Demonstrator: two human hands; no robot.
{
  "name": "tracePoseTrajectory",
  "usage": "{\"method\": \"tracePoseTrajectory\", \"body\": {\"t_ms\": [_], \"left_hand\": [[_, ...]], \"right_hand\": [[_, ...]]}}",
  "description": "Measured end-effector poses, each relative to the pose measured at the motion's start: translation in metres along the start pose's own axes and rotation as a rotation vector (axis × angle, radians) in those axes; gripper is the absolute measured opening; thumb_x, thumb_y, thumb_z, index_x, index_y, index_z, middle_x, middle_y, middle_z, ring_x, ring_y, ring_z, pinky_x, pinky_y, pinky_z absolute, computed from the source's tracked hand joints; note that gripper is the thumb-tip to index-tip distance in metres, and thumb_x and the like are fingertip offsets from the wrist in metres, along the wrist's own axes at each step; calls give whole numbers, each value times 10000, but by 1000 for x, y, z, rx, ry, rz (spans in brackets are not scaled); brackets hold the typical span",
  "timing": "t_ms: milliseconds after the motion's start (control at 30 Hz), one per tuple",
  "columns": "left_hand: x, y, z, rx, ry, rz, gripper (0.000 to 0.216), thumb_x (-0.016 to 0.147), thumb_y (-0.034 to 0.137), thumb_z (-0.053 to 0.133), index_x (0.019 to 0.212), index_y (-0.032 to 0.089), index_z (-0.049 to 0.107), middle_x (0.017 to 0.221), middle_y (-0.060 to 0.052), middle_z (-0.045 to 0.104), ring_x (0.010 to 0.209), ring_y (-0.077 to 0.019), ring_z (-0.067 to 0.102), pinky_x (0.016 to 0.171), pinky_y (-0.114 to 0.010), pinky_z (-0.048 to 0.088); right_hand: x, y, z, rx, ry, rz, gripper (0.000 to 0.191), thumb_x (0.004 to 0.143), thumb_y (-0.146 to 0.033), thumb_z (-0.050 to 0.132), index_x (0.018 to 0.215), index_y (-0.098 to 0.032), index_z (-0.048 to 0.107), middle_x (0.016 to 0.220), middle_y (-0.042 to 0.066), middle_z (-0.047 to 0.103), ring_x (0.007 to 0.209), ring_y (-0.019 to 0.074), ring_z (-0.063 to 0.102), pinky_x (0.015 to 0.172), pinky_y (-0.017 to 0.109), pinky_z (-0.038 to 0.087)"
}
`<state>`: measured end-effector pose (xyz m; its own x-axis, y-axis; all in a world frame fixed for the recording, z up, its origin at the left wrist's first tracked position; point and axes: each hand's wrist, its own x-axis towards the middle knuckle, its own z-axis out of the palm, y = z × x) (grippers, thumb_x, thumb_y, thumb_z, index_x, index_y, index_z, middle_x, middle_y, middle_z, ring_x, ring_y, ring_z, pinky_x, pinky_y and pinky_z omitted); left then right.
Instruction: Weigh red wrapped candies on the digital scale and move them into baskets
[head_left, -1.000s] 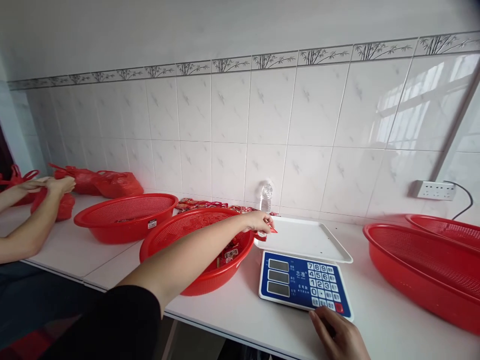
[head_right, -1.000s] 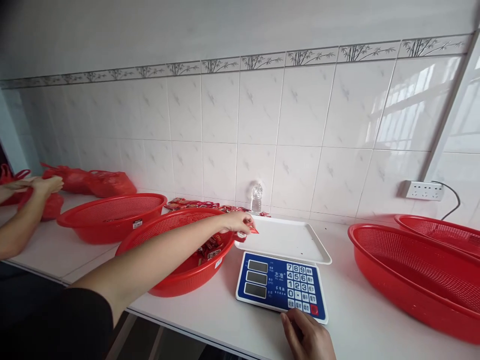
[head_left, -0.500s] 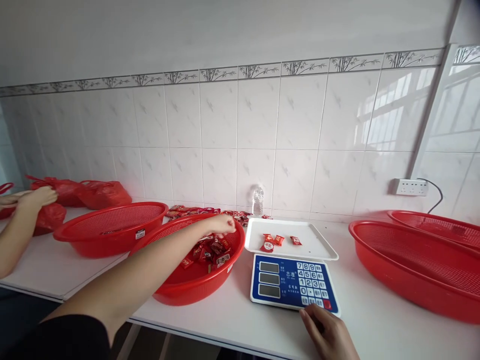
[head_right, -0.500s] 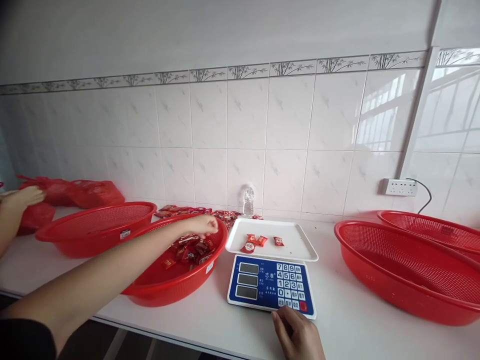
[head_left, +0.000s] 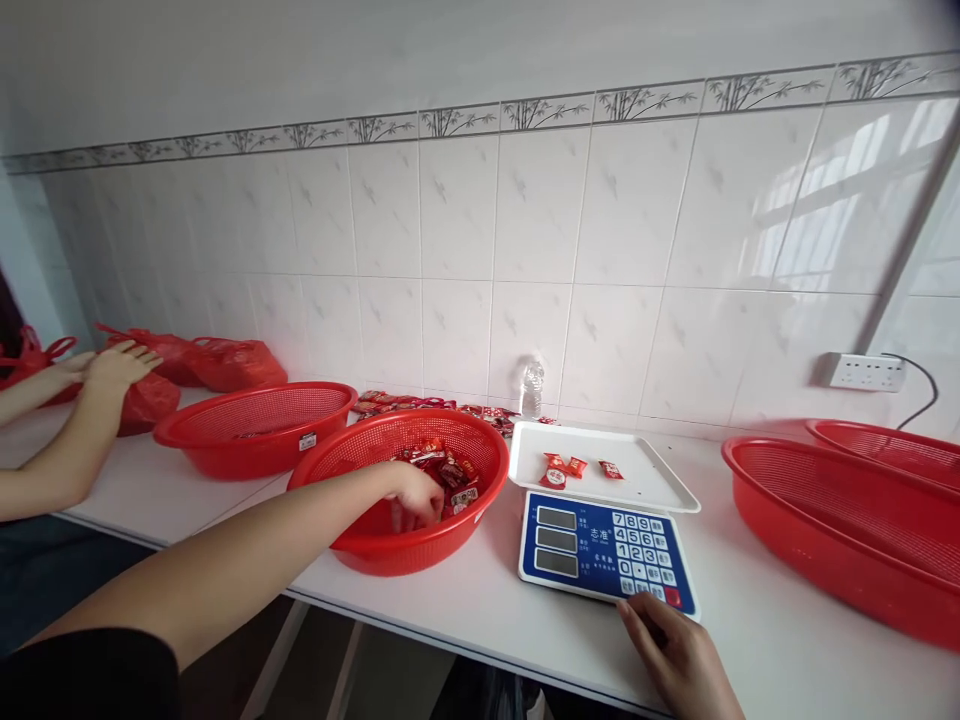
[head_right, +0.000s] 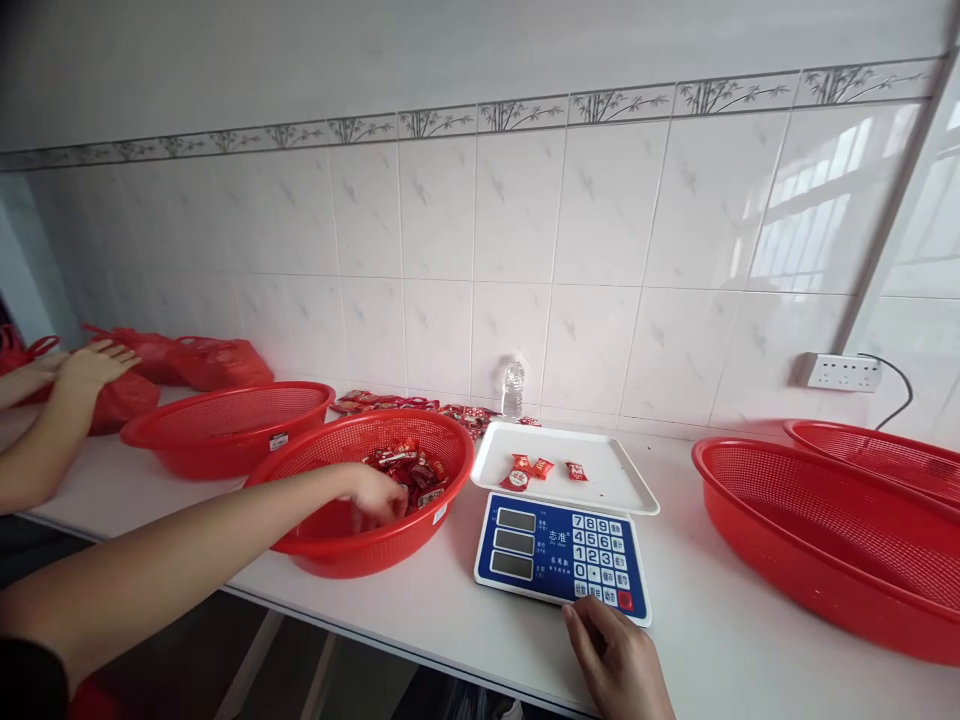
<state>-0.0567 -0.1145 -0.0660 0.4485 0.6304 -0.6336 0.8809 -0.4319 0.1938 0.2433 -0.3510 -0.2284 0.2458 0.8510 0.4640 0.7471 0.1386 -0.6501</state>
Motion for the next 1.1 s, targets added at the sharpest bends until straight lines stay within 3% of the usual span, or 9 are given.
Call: {"method": "tracePoseTrajectory", "body": {"t_ms": [100,167,233,300,500,700,767,900,1100], "left_hand": [[16,5,-12,88,185,18,611,592,419,732,1160,238,595,1226,-125,598,1038,-316,607,845,-410,506],[26,6,-21,149,286,6,801,536,400,775,1280,252,517,1413,-143,440,1257,-377,430,1007,-462,379],[35,5,-26,188,336,-30,976,452,365,826,1349,256,458,1510,-161,288,1352,-425,266,1071,-506,274],[43,3,-26,205,347,-65,1091,373,324,860,1375,258,434,1537,-178,217,1360,-461,224,1068,-547,253],[50,-11,-23,219,404,-40,1044,369,351,855,1339,307,472,1506,-139,297,1332,-448,281,1041,-528,301],[48,-16,-34,166,336,22,496,620,437,707,1071,241,646,1105,-68,655,904,-248,642,769,-317,519],[47,-16,-33,165,357,28,511,654,480,674,1108,249,628,1142,-70,641,936,-253,634,771,-320,519],[51,-15,-25,218,419,-18,812,455,410,813,1221,274,582,1393,-113,456,1240,-394,424,950,-439,425],[57,-8,-26,246,343,15,629,419,230,809,1035,241,682,1177,-86,635,1045,-334,585,897,-388,460]], "right_hand": [[-1,4,0,-7,-15,15,451,881,-581,419,732,-205,618,649,20,637,583,138,554,545,185,451],[-2,4,0,-6,-24,18,452,874,-588,425,730,-209,627,647,18,640,583,140,560,542,185,451],[-3,3,1,10,-18,32,452,868,-596,430,732,-216,632,650,14,643,588,141,565,545,185,451],[-4,0,2,37,12,60,455,860,-609,436,727,-220,630,662,15,649,599,143,572,549,186,454],[-5,-1,0,44,17,62,443,847,-606,463,711,-219,629,653,19,650,594,146,577,536,184,456],[-4,6,-5,23,-55,65,397,848,-577,478,758,-228,645,703,11,670,628,145,601,564,171,474],[-4,7,-5,22,-66,70,395,849,-577,476,751,-233,643,704,6,671,629,142,602,568,167,475],[-4,5,-5,11,-59,73,401,849,-580,474,749,-232,646,698,7,671,617,141,600,560,169,473],[-4,1,-1,30,13,93,446,828,-626,468,716,-233,645,675,10,667,615,150,602,556,178,471]]}}
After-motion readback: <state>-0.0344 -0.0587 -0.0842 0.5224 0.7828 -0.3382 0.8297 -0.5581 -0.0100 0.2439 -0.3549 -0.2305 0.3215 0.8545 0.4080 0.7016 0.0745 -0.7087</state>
